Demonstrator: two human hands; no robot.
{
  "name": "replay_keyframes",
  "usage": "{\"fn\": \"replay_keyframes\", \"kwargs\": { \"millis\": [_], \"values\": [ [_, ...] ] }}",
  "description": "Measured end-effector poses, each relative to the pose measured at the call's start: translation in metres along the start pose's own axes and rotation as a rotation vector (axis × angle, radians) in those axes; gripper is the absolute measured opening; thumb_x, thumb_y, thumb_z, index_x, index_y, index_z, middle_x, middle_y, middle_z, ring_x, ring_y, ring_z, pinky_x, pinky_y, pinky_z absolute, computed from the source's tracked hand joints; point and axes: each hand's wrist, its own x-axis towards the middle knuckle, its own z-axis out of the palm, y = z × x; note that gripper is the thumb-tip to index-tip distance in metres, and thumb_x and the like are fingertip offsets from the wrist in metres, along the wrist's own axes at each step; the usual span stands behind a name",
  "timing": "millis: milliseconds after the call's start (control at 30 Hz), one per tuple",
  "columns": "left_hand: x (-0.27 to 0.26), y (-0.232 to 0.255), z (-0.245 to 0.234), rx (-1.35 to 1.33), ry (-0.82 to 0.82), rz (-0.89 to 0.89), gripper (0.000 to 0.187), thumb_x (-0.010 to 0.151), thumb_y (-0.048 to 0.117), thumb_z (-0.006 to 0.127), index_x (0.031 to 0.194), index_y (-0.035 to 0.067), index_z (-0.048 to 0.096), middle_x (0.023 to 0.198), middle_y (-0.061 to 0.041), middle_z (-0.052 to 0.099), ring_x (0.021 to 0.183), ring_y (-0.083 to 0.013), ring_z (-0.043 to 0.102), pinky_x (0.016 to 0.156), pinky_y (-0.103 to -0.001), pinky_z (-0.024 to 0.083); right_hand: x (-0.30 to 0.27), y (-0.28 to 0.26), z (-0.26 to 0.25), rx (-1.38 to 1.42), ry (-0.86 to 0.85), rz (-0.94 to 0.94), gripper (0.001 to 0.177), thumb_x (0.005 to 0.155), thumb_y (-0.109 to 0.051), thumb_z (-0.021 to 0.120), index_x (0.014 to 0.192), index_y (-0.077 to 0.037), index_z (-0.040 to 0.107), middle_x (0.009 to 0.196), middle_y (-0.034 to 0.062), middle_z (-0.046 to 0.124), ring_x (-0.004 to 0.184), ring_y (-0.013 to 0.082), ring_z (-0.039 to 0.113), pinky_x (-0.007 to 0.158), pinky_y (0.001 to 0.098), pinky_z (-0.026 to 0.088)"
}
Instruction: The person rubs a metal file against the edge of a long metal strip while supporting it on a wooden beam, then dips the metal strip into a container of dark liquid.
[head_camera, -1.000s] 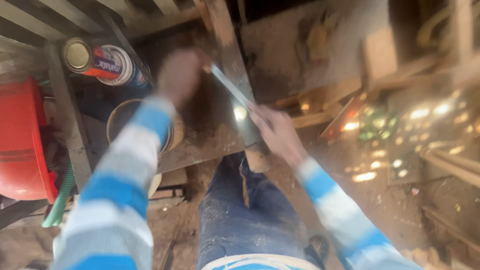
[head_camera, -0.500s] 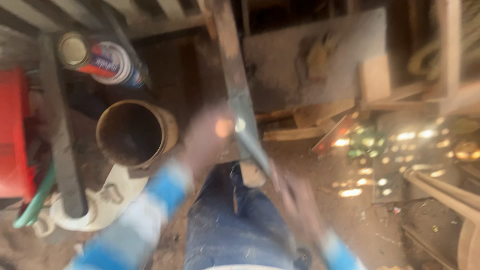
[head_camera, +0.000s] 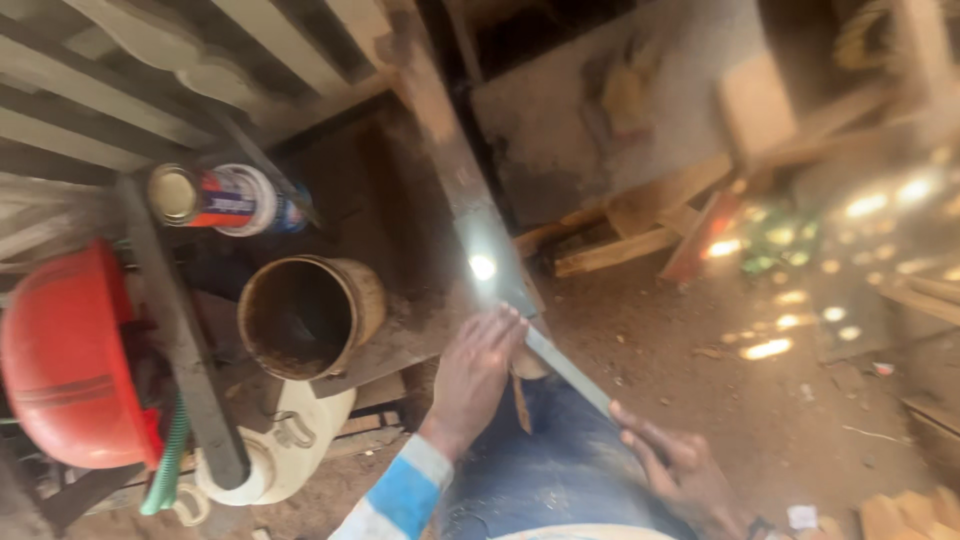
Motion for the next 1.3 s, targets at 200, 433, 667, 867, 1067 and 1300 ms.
{"fn": "replay_keyframes", "kwargs": {
  "millis": [200, 433, 667, 867, 1067, 1300],
  "values": [
    [0.097, -0.152, -0.030, 0.122, -0.125, -0.266, 0.024, 0.096, 0.000, 0.056, 0.105, 0.010, 0.076, 0.097, -0.016, 0.075, 0.088, -0.0342, 0.072, 0.079, -0.046, 0.058, 0.178, -0.041, 0.023, 0.098, 0.017, -0.257, 0.044, 0.107, -0.038, 0.053, 0.138, -0.010, 0.065, 0.109, 0.0119, 0.075, 0.076, 0.0138, 0.072, 0.069, 0.0372, 0.058],
    [0.069, -0.107, -0.024, 0.204, -0.265, -0.223, 0.017, 0.098, 0.007, 0.058, 0.103, 0.006, 0.074, 0.092, -0.018, 0.073, 0.081, -0.0339, 0.072, 0.072, -0.045, 0.059, 0.121, -0.026, 0.011, 0.030, -0.081, -0.061, 0.050, 0.102, -0.039, 0.043, 0.140, -0.016, 0.066, 0.086, 0.0175, 0.078, 0.072, 0.0280, 0.072, 0.073, 0.0443, 0.059],
    [0.017, -0.027, -0.001, 0.119, -0.022, -0.076, 0.028, 0.090, 0.002, 0.056, 0.114, 0.007, 0.069, 0.109, -0.013, 0.073, 0.103, -0.0293, 0.071, 0.089, -0.045, 0.058, 0.036, -0.003, 0.001, 0.009, -0.075, 0.065, 0.046, 0.097, -0.031, 0.055, 0.139, -0.015, 0.064, 0.119, 0.0132, 0.078, 0.101, 0.0266, 0.077, 0.091, 0.0477, 0.058],
    [0.122, -0.168, -0.052, 0.216, -0.217, -0.292, 0.031, 0.094, -0.001, 0.055, 0.111, 0.013, 0.077, 0.105, -0.018, 0.075, 0.092, -0.0360, 0.073, 0.084, -0.045, 0.058, 0.219, -0.048, 0.028, 0.071, 0.039, -0.248, 0.040, 0.102, -0.031, 0.058, 0.135, -0.011, 0.069, 0.089, 0.0190, 0.076, 0.071, 0.0251, 0.068, 0.066, 0.0417, 0.055],
    [0.067, -0.086, -0.030, 0.117, -0.215, -0.205, 0.016, 0.090, 0.003, 0.060, 0.100, 0.006, 0.072, 0.091, -0.016, 0.071, 0.080, -0.0331, 0.071, 0.074, -0.045, 0.058, 0.111, -0.032, 0.003, 0.057, -0.062, -0.105, 0.047, 0.100, -0.032, 0.047, 0.140, -0.013, 0.065, 0.083, 0.0192, 0.076, 0.065, 0.0265, 0.069, 0.065, 0.0411, 0.055],
    [0.006, -0.040, 0.011, 0.149, -0.103, -0.114, 0.021, 0.085, -0.004, 0.062, 0.098, 0.007, 0.073, 0.095, -0.013, 0.071, 0.095, -0.0300, 0.067, 0.085, -0.043, 0.056, 0.041, 0.015, 0.006, 0.051, -0.060, -0.020, 0.045, 0.095, -0.027, 0.058, 0.137, -0.011, 0.065, 0.108, 0.0176, 0.081, 0.096, 0.0280, 0.078, 0.089, 0.0453, 0.057]
  ]
}}
